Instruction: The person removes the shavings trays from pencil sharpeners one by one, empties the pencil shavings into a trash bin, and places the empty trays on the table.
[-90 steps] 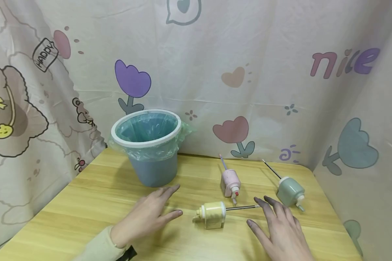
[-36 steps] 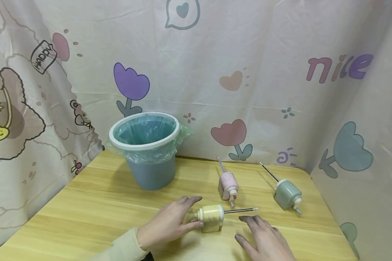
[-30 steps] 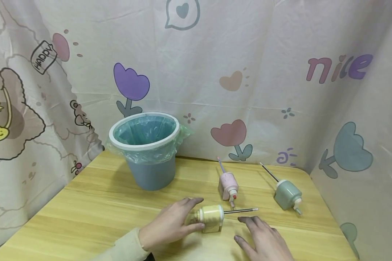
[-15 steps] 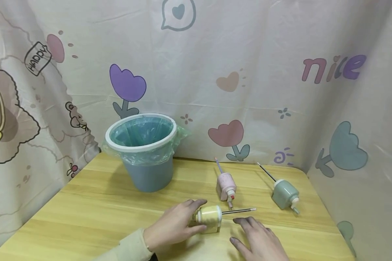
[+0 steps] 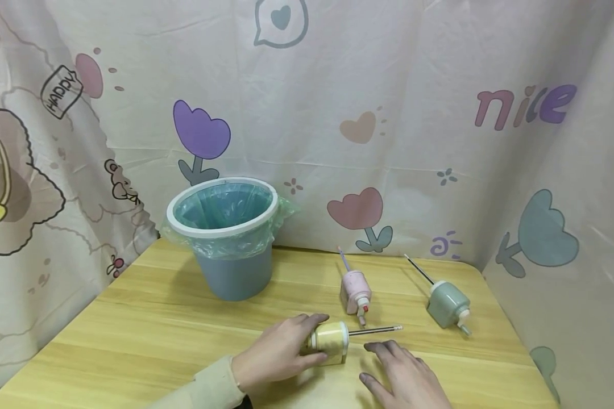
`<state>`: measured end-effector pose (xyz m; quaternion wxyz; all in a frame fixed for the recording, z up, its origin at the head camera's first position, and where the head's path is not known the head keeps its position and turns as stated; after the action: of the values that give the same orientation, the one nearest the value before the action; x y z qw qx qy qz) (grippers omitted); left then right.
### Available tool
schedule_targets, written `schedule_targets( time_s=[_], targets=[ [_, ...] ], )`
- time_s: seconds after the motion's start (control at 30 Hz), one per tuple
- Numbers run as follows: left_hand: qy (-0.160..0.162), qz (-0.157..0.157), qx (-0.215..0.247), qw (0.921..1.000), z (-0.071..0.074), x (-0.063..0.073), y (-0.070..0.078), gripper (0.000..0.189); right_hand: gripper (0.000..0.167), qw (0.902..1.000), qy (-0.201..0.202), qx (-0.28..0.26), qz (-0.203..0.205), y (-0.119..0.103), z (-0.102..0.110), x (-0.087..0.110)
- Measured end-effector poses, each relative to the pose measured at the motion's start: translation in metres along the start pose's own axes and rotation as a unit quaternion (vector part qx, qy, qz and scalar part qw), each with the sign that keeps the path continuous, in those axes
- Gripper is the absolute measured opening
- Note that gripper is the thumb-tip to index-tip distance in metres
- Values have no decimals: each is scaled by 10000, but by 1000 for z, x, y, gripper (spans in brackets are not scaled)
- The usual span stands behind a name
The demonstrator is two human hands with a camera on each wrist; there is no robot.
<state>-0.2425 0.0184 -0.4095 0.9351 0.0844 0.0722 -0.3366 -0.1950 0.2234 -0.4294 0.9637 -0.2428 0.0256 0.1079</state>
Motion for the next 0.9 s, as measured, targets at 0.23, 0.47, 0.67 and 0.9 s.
schedule_targets(
  time_s=[0.23,0.47,0.67,0.9],
  targets=[
    [10,-63,-40,10000,-2,-2,2,66,54,9999,-104,-58,-41,1,-3,-2],
    [38,-63,-50,10000,-4,-3,2,66,55,9992,-284,-147,-225,2,-7,-5],
    [91,-73,-75,9999,-4,-5,4,65,54,9992,-277,-93,-280,2,-7,-6],
    [64,-49,-68,9999,-5,-6,4,65,54,9993,-251,-59,-270,2,-8,-6]
  ],
)
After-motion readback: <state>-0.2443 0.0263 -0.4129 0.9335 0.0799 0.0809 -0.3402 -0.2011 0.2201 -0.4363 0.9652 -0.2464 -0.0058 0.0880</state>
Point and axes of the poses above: each hand's wrist, its own x-axis away from the middle knuckle, its own z-axis out of the back of the hand, y = z × x, the point moved 8 cm from there along -x, towards the middle knuckle, and after that the axes turned 11 degrees about -x, right-handed, at the moved point
